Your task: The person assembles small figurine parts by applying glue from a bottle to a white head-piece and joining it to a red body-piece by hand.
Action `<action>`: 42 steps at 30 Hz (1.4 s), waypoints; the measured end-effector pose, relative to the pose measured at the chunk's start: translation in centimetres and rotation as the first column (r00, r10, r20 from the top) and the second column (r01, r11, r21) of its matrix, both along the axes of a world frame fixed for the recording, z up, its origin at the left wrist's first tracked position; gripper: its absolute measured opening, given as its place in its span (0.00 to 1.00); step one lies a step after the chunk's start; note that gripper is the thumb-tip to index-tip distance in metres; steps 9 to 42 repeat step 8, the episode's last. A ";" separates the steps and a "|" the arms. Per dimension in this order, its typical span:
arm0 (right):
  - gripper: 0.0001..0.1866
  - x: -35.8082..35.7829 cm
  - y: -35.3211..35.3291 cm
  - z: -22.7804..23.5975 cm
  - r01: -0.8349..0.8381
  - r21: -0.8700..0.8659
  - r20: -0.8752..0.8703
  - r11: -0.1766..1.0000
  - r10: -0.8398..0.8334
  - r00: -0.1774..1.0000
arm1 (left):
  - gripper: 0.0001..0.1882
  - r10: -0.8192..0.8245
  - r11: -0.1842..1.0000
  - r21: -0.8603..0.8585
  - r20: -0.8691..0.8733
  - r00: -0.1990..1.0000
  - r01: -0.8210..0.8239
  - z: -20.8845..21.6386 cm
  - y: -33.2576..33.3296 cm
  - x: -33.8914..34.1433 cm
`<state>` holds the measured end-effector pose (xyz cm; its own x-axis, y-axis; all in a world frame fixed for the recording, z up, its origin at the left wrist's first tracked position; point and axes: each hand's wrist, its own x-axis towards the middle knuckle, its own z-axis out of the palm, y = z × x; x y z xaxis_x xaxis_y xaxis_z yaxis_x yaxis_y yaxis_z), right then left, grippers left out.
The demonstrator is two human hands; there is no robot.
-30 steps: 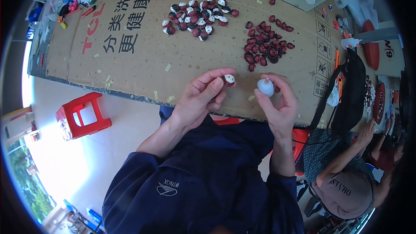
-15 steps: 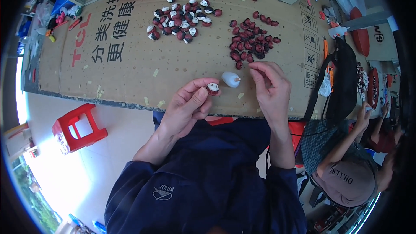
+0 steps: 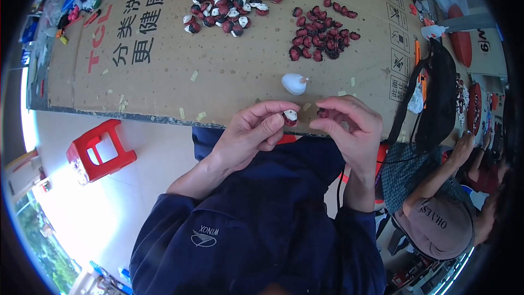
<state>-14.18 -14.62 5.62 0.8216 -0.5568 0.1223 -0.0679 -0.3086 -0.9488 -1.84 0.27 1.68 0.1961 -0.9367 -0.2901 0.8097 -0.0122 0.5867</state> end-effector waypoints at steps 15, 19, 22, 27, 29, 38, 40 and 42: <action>0.16 -0.6 1.1 0.8 -0.134 -0.396 -0.149 0.908 0.081 0.986 | 0.14 -0.028 0.998 0.057 0.173 0.985 0.019 -0.3 -0.7 -1.4; 0.16 -0.6 1.1 0.8 -0.134 -0.396 -0.149 0.908 0.081 0.986 | 0.14 -0.028 0.998 0.057 0.173 0.985 0.019 -0.3 -0.7 -1.4; 0.16 -0.6 1.1 0.8 -0.134 -0.396 -0.149 0.908 0.081 0.986 | 0.14 -0.028 0.998 0.057 0.173 0.985 0.019 -0.3 -0.7 -1.4; 0.16 -0.6 1.1 0.8 -0.134 -0.396 -0.149 0.908 0.081 0.986 | 0.14 -0.028 0.998 0.057 0.173 0.985 0.019 -0.3 -0.7 -1.4; 0.16 -0.6 1.1 0.8 -0.134 -0.396 -0.149 0.908 0.081 0.986 | 0.14 -0.028 0.998 0.057 0.173 0.985 0.019 -0.3 -0.7 -1.4; 0.16 -0.6 1.1 0.8 -0.134 -0.396 -0.149 0.908 0.081 0.986 | 0.14 -0.028 0.998 0.057 0.173 0.985 0.019 -0.3 -0.7 -1.4; 0.16 -0.6 1.1 0.8 -0.134 -0.396 -0.149 0.908 0.081 0.986 | 0.14 -0.028 0.998 0.057 0.173 0.985 0.019 -0.3 -0.7 -1.4; 0.16 -0.6 1.1 0.8 -0.134 -0.396 -0.149 0.908 0.081 0.986 | 0.14 -0.028 0.998 0.057 0.173 0.985 0.019 -0.3 -0.7 -1.4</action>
